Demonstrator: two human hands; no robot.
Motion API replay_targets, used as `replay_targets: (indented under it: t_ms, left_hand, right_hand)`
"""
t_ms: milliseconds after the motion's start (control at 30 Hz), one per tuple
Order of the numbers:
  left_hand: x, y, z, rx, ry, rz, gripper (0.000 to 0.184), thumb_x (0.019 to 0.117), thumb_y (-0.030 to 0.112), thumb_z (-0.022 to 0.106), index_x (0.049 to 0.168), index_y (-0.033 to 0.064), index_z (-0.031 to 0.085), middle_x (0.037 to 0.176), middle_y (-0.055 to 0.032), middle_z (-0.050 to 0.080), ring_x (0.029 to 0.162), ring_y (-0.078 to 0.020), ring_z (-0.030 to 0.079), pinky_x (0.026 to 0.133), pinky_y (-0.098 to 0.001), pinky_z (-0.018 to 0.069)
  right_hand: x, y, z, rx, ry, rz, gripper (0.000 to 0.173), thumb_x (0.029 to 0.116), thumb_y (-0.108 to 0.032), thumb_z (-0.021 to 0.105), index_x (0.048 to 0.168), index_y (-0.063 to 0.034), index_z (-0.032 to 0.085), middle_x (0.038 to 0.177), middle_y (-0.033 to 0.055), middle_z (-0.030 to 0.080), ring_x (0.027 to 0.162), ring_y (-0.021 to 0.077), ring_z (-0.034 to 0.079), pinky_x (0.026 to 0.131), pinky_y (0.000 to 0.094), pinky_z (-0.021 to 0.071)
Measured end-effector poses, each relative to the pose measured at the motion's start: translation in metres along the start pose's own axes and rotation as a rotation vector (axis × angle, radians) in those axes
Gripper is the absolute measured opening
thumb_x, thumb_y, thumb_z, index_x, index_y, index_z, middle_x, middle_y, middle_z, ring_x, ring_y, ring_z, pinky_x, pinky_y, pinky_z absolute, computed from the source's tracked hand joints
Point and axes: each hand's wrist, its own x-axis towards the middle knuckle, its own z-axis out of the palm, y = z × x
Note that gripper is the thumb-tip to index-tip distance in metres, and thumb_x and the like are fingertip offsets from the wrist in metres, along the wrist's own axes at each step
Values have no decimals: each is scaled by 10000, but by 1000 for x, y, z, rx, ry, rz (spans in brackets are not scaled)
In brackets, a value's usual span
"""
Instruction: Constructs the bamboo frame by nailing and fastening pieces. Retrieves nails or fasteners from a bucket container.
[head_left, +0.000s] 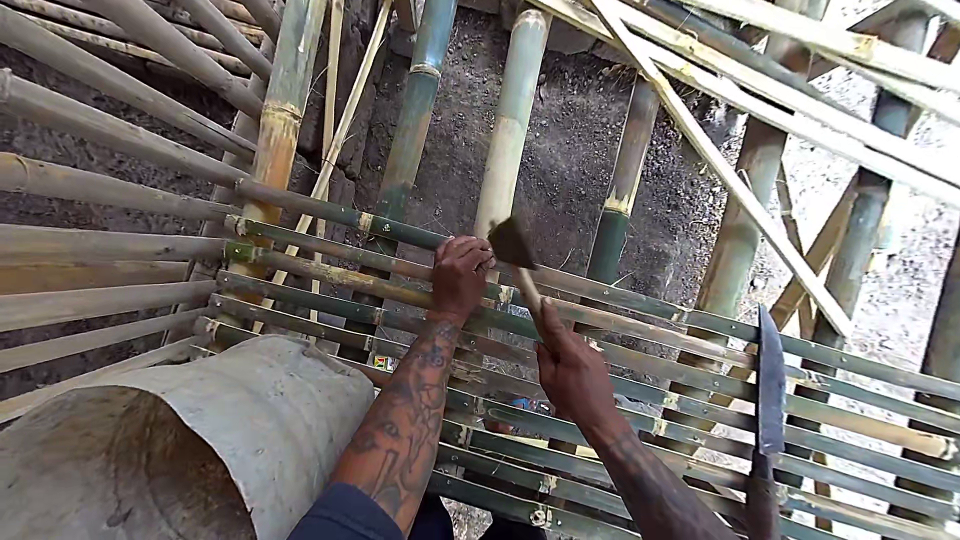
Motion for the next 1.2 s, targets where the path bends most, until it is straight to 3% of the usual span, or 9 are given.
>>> replay_targets:
  t_ms: [67,267,367,433,667,767,833,1000,1200]
  left_hand:
    - [0,0,-1,8,-6,6,63,887,63,740,885,96,794,1105,-54,768,1179,-245,676,1124,-504,446]
    - [1,1,0,-22,-12,-18,85,914,103,727,919,108,812,1126,-22,768,1192,-212,668,1145,-490,423]
    - [2,2,0,-10,1,-14,84,887,58,717,879,92,793,1101,-45,772,1171,-237,680,1122,-505,442]
    - [4,2,-2,1,-15,-28,80,899,72,726,898,105,799,1106,-34,769,1175,-228,677,1129,-504,443]
    - [11,3,-18,-91,-173,-52,86,894,139,772,957,87,800,1176,-50,751,1231,-245,642,1150,-524,408]
    - [33,16,-44,-110,-322,-249,200,947,125,657,1085,53,783,1238,-96,732,1247,-261,637,1123,-497,454]
    - [58,16,-54,95,-360,-381,287,1021,209,547,1120,52,765,1206,-129,732,1210,-298,649,1071,-506,489]
    - [92,-2,-50,606,-789,-372,682,1077,576,329,953,26,712,1019,-198,725,1074,-361,674,1008,-559,438]
    - [88,-6,-47,627,-777,-328,598,1053,439,320,875,-2,683,978,-227,724,1026,-402,695,913,-598,482]
  right_hand:
    - [2,1,-4,9,-81,38,607,971,-119,570,1566,-102,451,954,179,730,715,339,702,640,521,578]
    - [-7,-9,-12,127,272,-131,536,971,-121,599,1469,58,513,981,164,737,731,192,695,662,330,596]
    - [1,6,-1,25,-5,-29,581,969,-104,562,1540,-49,473,946,177,730,726,319,706,643,497,588]
    - [6,8,-1,18,-78,30,609,965,-103,569,1562,-82,450,979,184,743,753,352,716,671,543,582]
    - [-37,1,-36,150,151,38,597,945,-157,596,1515,-12,494,897,139,745,655,221,685,615,422,587]
    - [-56,4,-45,184,191,64,614,924,-162,598,1505,8,496,915,134,752,638,174,662,600,377,571]
    - [-63,4,-47,212,211,78,621,918,-176,604,1500,13,500,875,116,747,590,133,623,557,340,546]
    - [-71,6,-43,248,231,86,617,913,-205,599,1477,32,520,831,104,742,559,100,603,533,299,527]
    - [-68,10,-37,242,160,75,615,911,-199,615,1479,16,526,875,105,755,592,108,629,577,300,550]
